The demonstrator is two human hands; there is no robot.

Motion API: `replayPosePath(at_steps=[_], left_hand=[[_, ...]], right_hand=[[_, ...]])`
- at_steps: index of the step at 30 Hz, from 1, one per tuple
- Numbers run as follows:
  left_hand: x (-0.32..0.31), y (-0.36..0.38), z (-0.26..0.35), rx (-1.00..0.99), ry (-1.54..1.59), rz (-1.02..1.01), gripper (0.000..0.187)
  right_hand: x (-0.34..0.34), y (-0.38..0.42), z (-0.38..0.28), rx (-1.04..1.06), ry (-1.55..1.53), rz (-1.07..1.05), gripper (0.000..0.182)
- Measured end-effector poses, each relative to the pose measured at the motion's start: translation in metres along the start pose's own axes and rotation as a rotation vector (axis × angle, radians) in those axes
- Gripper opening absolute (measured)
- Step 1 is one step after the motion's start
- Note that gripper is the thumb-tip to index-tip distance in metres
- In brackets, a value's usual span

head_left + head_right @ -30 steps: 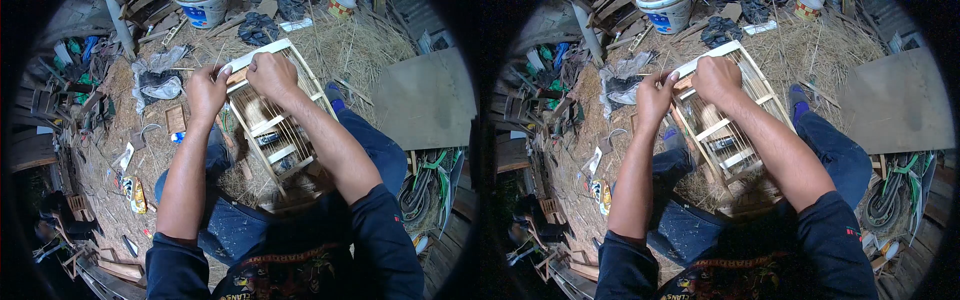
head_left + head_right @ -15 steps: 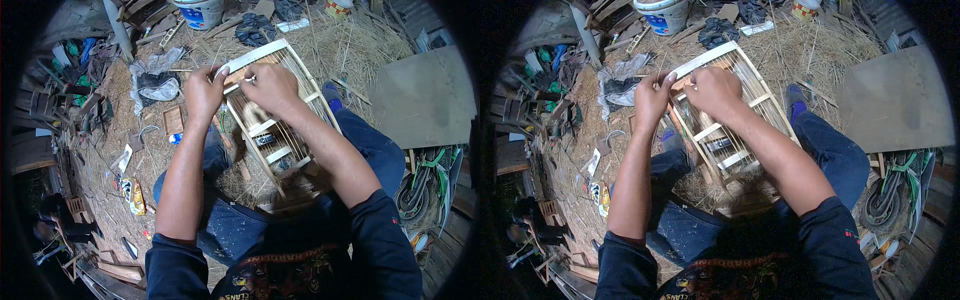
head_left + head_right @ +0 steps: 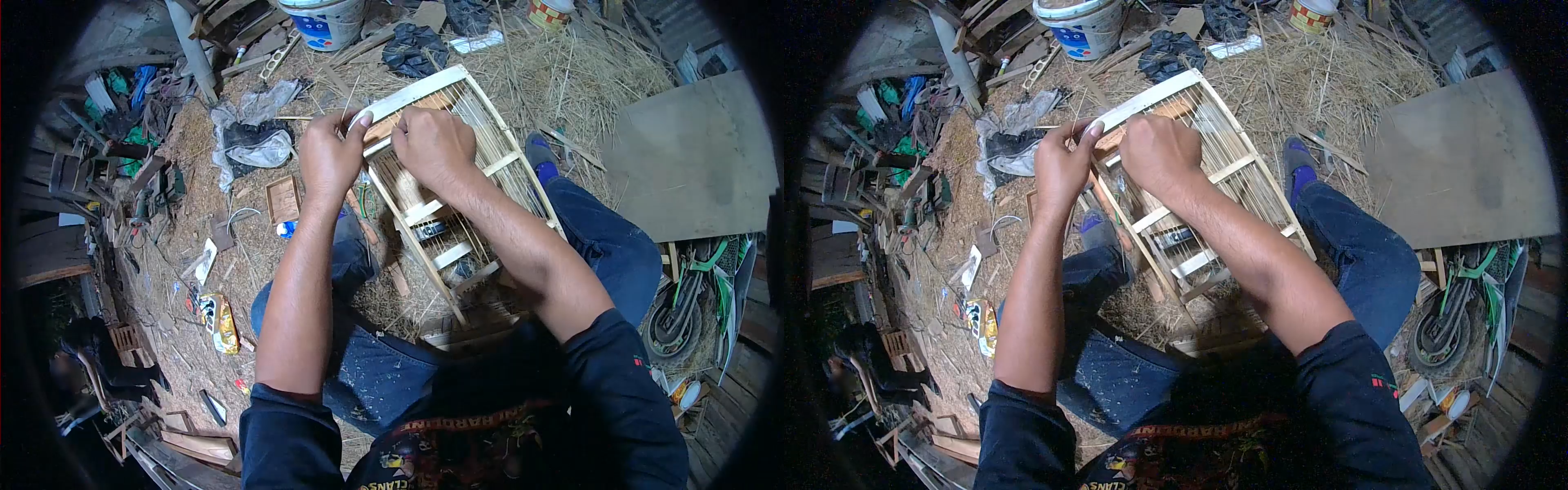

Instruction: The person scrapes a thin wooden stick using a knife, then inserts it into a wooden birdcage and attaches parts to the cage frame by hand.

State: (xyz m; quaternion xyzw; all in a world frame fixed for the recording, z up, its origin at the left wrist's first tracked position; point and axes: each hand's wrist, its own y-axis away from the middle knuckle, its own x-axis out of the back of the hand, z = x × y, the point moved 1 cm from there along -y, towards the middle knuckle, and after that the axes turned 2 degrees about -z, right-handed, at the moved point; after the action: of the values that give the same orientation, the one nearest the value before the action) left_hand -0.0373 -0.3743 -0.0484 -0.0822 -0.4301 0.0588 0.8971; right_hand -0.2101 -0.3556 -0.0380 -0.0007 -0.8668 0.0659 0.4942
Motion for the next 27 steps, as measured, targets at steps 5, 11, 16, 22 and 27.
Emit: replayPosePath(at_steps=[5, 11, 16, 22, 27], left_hand=[[-0.001, 0.0, -0.002, -0.016, 0.001, 0.006, 0.036], [0.0, 0.0, -0.003, -0.023, -0.006, -0.006, 0.038], [0.006, 0.002, 0.007, -0.025, 0.006, -0.021, 0.041], [0.002, 0.003, 0.007, -0.011, 0.069, 0.009, 0.032], [0.003, 0.004, 0.007, 0.001, 0.082, -0.009, 0.032]], right_hand=[[-0.003, 0.001, -0.002, -0.023, 0.006, 0.04, 0.022], [-0.007, 0.001, -0.001, -0.018, 0.019, 0.039, 0.023], [-0.007, 0.003, -0.006, -0.021, 0.051, 0.039, 0.022], [-0.004, 0.004, -0.014, -0.04, 0.139, 0.028, 0.021], [-0.003, 0.001, -0.017, -0.056, 0.161, 0.013, 0.02]])
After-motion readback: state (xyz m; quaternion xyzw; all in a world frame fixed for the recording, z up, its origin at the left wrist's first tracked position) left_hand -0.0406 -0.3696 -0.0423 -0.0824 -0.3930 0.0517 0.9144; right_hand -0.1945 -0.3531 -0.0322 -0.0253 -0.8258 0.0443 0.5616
